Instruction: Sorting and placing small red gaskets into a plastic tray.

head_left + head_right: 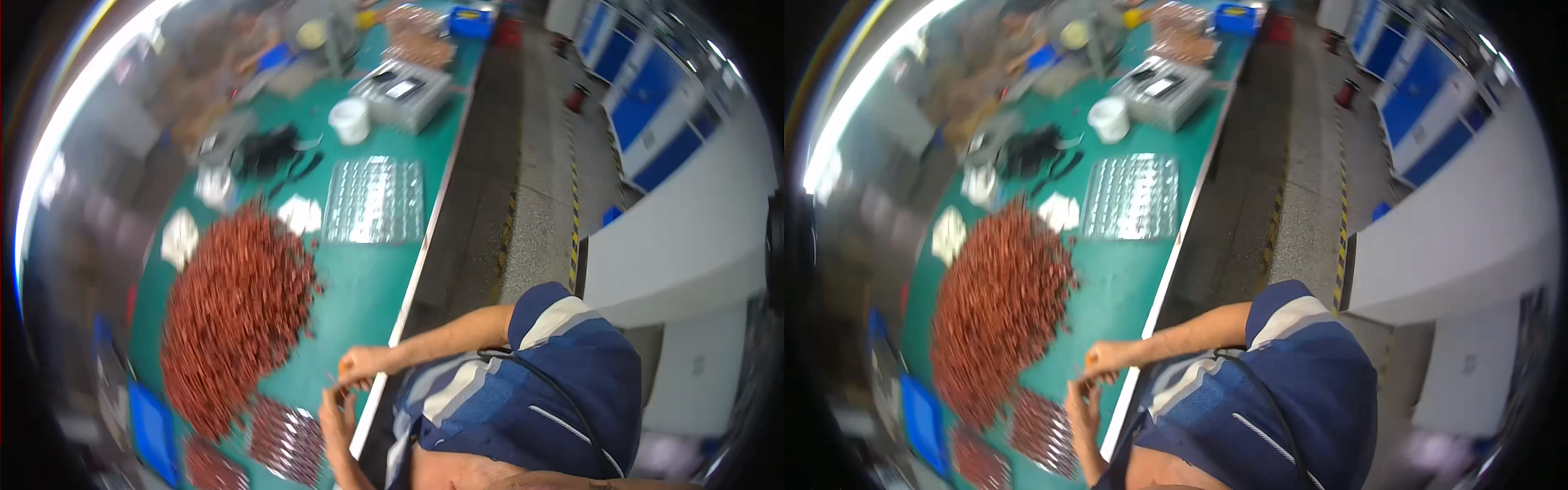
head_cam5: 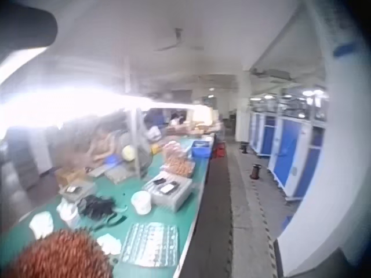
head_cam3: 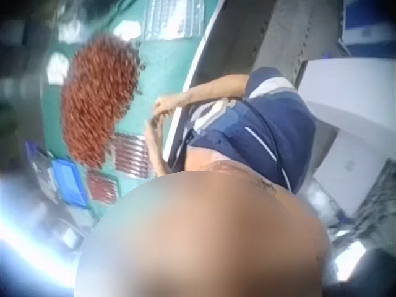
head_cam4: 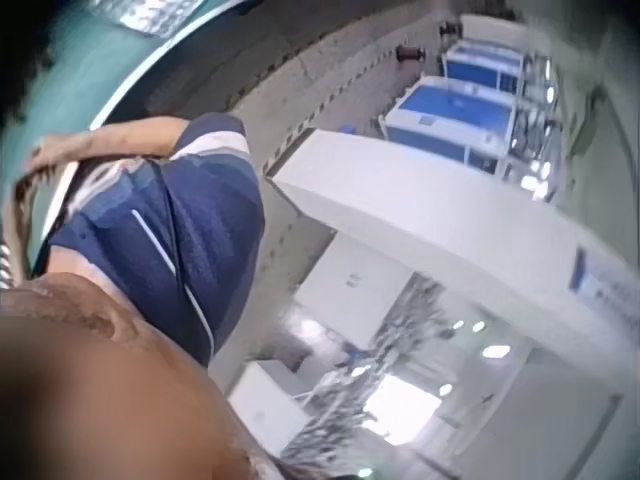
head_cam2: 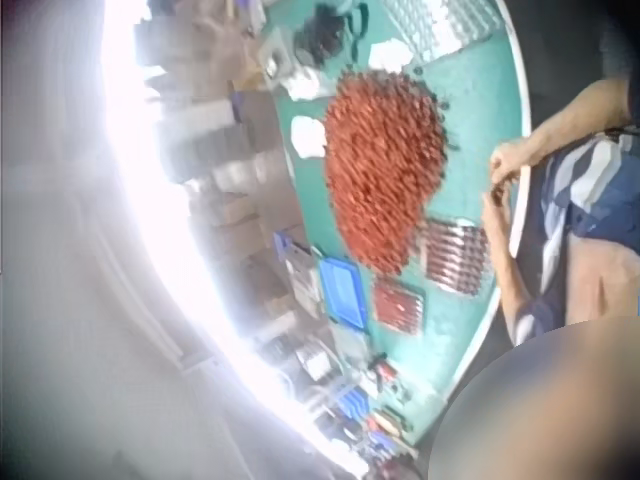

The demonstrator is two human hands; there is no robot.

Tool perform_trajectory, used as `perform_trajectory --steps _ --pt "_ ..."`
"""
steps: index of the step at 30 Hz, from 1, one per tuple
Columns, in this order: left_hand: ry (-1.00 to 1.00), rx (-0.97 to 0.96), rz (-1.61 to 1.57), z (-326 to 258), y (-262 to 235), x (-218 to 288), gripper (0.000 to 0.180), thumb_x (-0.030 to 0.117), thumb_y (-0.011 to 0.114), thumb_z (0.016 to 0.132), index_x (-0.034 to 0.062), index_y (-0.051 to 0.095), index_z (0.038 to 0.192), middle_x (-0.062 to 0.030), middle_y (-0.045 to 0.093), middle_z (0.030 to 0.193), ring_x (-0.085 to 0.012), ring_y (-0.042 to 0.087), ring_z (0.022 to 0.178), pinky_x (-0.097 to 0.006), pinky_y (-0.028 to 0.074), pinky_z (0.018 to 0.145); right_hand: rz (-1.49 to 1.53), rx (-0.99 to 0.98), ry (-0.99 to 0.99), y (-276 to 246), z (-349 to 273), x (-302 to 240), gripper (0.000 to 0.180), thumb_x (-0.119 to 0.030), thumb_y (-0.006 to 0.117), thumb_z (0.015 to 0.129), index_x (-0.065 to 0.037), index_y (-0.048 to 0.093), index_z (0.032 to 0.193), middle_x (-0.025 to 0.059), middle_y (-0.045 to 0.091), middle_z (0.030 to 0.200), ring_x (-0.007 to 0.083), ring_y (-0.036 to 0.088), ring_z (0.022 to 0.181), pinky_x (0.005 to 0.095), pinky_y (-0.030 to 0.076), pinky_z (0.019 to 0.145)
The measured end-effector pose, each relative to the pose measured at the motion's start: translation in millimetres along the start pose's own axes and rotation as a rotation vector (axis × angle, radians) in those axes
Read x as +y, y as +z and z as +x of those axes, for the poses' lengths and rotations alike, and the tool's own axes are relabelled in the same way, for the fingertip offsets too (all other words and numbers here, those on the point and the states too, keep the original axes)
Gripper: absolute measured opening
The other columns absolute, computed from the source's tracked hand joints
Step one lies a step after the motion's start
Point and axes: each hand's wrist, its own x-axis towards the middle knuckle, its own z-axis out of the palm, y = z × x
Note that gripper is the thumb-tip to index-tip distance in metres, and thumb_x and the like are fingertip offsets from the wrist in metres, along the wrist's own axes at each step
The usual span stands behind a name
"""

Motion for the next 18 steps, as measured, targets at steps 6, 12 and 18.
perform_trajectory --steps 6,12,18 --pt "-0.115 0.205 -0.116 20.2 10.7 17.2 0.019 0.012 0.059 0.09 -0.0005 0.048 0.099 -0.0211 0.058 0.078 -0.0391 0.059 0.071 -0.042 0.047 0.063 -1.179 0.332 -0.929 -8.6 -2.0 -12.6 0.019 -0.02 0.064 0.084 -0.002 0.065 0.082 0.0122 0.063 0.065 0.0151 0.057 0.051 0.0314 0.045 0.049" --pt "-0.043 0.497 -1.173 12.6 36.8 23.7 0.026 0.015 0.055 0.096 -0.0001 0.043 0.113 -0.012 0.058 0.088 -0.0172 0.058 0.073 -0.029 0.05 0.067 -0.147 0.203 -0.302 13.3 -13.5 -50.2 0.019 -0.016 0.065 0.088 0.001 0.064 0.079 0.0008 0.06 0.063 0.0064 0.051 0.052 0.0235 0.04 0.045" --pt "-0.054 0.579 -1.243 2.4 51.0 25.3 0.026 0.019 0.049 0.099 0.002 0.043 0.118 -0.0133 0.057 0.09 -0.0199 0.058 0.073 -0.031 0.05 0.067 -0.13 0.069 -0.239 6.2 -3.3 -41.4 0.028 -0.024 0.068 0.088 0.002 0.063 0.098 0.0042 0.065 0.079 0.0083 0.056 0.064 0.0223 0.045 0.057"
